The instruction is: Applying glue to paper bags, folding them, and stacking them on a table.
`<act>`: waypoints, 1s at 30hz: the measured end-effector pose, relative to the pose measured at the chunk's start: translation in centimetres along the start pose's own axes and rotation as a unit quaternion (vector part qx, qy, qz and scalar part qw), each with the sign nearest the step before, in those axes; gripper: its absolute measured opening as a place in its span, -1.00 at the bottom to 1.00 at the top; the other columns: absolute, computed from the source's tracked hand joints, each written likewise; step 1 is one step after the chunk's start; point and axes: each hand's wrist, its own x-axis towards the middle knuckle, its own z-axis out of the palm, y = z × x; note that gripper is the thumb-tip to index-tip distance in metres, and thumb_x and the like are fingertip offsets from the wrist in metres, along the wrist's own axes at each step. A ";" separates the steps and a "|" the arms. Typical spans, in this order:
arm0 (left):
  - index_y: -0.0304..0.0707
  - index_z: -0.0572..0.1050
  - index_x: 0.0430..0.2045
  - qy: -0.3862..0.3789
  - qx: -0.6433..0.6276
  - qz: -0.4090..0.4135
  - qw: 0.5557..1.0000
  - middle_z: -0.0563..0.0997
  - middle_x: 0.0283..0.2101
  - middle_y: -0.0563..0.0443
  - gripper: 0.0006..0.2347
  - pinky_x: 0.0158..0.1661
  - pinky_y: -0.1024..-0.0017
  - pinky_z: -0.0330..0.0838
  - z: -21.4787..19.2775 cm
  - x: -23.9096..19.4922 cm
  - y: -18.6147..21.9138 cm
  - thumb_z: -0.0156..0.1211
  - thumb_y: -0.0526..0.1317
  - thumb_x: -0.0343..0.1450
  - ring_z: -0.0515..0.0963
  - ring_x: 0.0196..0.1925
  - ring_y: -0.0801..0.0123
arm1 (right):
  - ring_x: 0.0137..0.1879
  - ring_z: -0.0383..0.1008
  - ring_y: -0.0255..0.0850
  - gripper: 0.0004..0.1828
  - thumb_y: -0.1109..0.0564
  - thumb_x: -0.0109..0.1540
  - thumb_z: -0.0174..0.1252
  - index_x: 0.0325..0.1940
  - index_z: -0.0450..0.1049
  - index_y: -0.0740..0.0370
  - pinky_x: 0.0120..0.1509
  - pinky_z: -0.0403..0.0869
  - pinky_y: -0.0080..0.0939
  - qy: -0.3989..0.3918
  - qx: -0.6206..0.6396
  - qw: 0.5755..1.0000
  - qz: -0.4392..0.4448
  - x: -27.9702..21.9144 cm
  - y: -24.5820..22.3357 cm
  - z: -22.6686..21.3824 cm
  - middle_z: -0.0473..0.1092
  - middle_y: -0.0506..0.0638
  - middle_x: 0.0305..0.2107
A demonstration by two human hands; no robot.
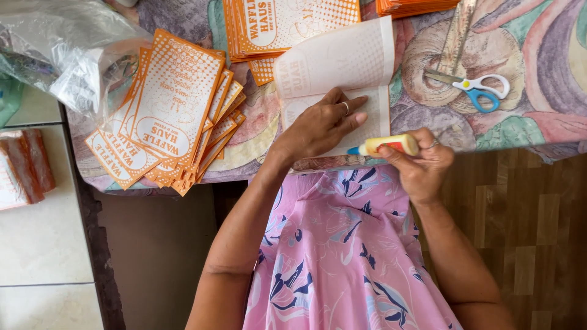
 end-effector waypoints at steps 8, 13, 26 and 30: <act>-0.56 0.57 -0.25 -0.092 -0.167 -0.069 0.979 0.54 -0.21 -0.40 -0.22 0.01 0.06 0.56 -4.0 0.2 1.7 -0.37 0.36 0.47 0.73 -0.13 -0.21 | -0.30 0.46 -0.37 -0.73 0.36 0.07 0.54 -0.34 0.52 0.39 -0.20 0.42 -0.32 -0.020 0.063 0.997 -0.034 -0.8 -1.2 7.3 0.43 0.08 -0.59; -0.52 0.57 -0.28 -0.093 -0.183 -0.071 0.976 0.60 -0.31 -0.36 -0.21 -0.02 0.09 0.59 -3.7 0.5 1.0 -0.38 0.39 0.45 0.76 -0.18 -0.14 | -0.33 0.54 -0.30 -0.74 0.33 0.06 0.54 -0.36 0.53 0.39 -0.25 0.44 -0.28 -0.036 0.069 0.995 -0.060 -0.9 -3.0 10.2 0.48 0.13 -0.59; -0.18 0.39 -0.15 0.164 0.073 0.075 0.981 0.41 -0.14 -0.02 -0.63 -0.17 0.27 0.31 -3.7 1.2 3.5 0.00 0.16 0.51 0.37 -0.12 0.29 | -0.32 0.47 -0.20 -0.65 0.17 0.32 0.30 0.09 0.30 0.16 -0.48 0.51 -0.17 0.054 0.116 0.984 0.127 4.9 -6.1 -2.1 0.43 0.05 -0.27; -0.16 0.22 0.34 0.197 0.403 -0.030 0.893 0.35 0.36 -0.16 -0.16 0.32 -0.22 0.10 -3.3 4.6 -0.5 -0.07 0.55 0.40 0.21 0.45 -0.11 | -0.17 0.56 -0.20 -0.73 0.23 0.51 0.16 0.25 0.26 0.22 -0.16 0.57 -0.24 -0.008 -0.067 0.991 0.119 5.9 -5.7 -5.2 0.50 0.19 -0.19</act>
